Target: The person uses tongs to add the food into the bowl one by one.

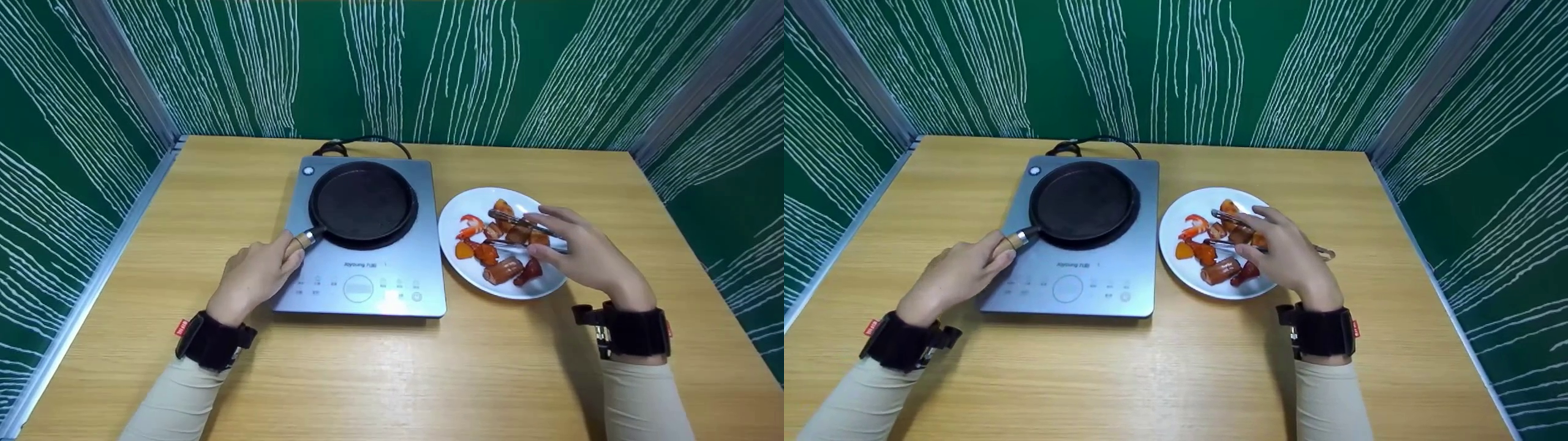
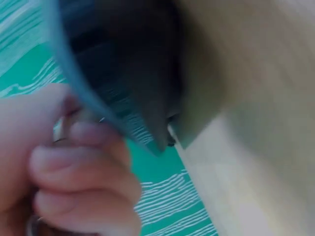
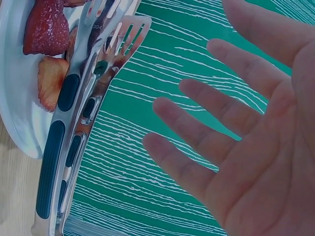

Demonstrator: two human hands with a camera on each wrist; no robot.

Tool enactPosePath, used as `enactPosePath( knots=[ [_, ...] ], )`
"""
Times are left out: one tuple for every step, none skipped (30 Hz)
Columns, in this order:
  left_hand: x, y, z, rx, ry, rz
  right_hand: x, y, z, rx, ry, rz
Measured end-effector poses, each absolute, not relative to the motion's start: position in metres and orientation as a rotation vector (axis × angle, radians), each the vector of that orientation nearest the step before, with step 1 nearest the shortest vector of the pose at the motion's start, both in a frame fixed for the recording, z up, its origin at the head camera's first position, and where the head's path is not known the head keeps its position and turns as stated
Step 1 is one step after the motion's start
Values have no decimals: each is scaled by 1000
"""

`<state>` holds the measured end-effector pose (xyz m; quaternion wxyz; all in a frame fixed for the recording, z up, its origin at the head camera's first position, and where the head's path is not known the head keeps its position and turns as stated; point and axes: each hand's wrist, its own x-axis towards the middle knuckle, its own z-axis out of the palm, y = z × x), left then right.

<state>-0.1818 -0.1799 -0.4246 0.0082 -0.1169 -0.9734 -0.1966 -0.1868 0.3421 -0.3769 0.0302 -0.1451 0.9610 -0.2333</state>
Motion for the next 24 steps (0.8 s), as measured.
enactPosePath(
  knots=[
    [-182, -179, -426, -362, -3022, -594, -187, 342, -377, -442, 2960, -720],
    [-181, -179, -428, -362, -2999, -570, -187, 343, -377, -438, 2958, -721],
    [-181, -178, -430, -361, -2978, -544, -186, 343, -377, -432, 2956, -723],
    [-181, -178, -431, -355, -2962, -519, -186, 344, -377, -426, 2954, -723],
    [-180, -178, -432, -351, -2953, -496, -186, 345, -376, -424, 2955, -722],
    [-180, -178, -432, -345, -2950, -475, -186, 346, -376, -424, 2961, -717],
    [-180, -178, -433, -340, -2948, -454, -186, 347, -376, -426, 2968, -712],
    [-180, -178, -434, -336, -2946, -436, -187, 349, -377, -427, 2974, -709],
    [-180, -178, -435, -331, -2948, -423, -187, 351, -378, -426, 2977, -708],
    [-180, -178, -435, -327, -2951, -416, -187, 354, -379, -426, 2982, -700],
    [-180, -178, -436, -325, -2953, -410, -188, 356, -380, -429, 2988, -692],
    [-180, -178, -436, -324, -2955, -407, -189, 359, -382, -423, 2989, -686],
    [-180, -179, -437, -324, -2956, -406, -189, 362, -384, -416, 2985, -678],
    [-180, -179, -437, -325, -2958, -407, -190, 365, -387, -407, 2980, -670],
    [-181, -179, -437, -327, -2959, -406, -191, 368, -389, -399, 2975, -661],
    [-181, -179, -437, -330, -2961, -404, -192, 371, -392, -386, 2971, -650],
    [-181, -179, -437, -334, -2959, -400, -194, 374, -394, -371, 2966, -644],
    [-181, -179, -437, -338, -2957, -396, -195, 377, -397, -350, 2960, -637],
    [-182, -179, -437, -343, -2953, -393, -197, 379, -400, -334, 2957, -629],
    [-182, -179, -436, -349, -2949, -389, -199, 381, -403, -310, 2954, -623],
    [-183, -179, -436, -355, -2942, -385, -200, 383, -405, -284, 2949, -617],
    [-183, -179, -436, -360, -2937, -384, -202, 385, -408, -254, 2943, -610],
    [-184, -178, -436, -371, -2924, -373, -203, 387, -411, -231, 2939, -601],
    [-184, -178, -436, -382, -2912, -364, -204, 388, -413, -212, 2934, -590]
  ],
)
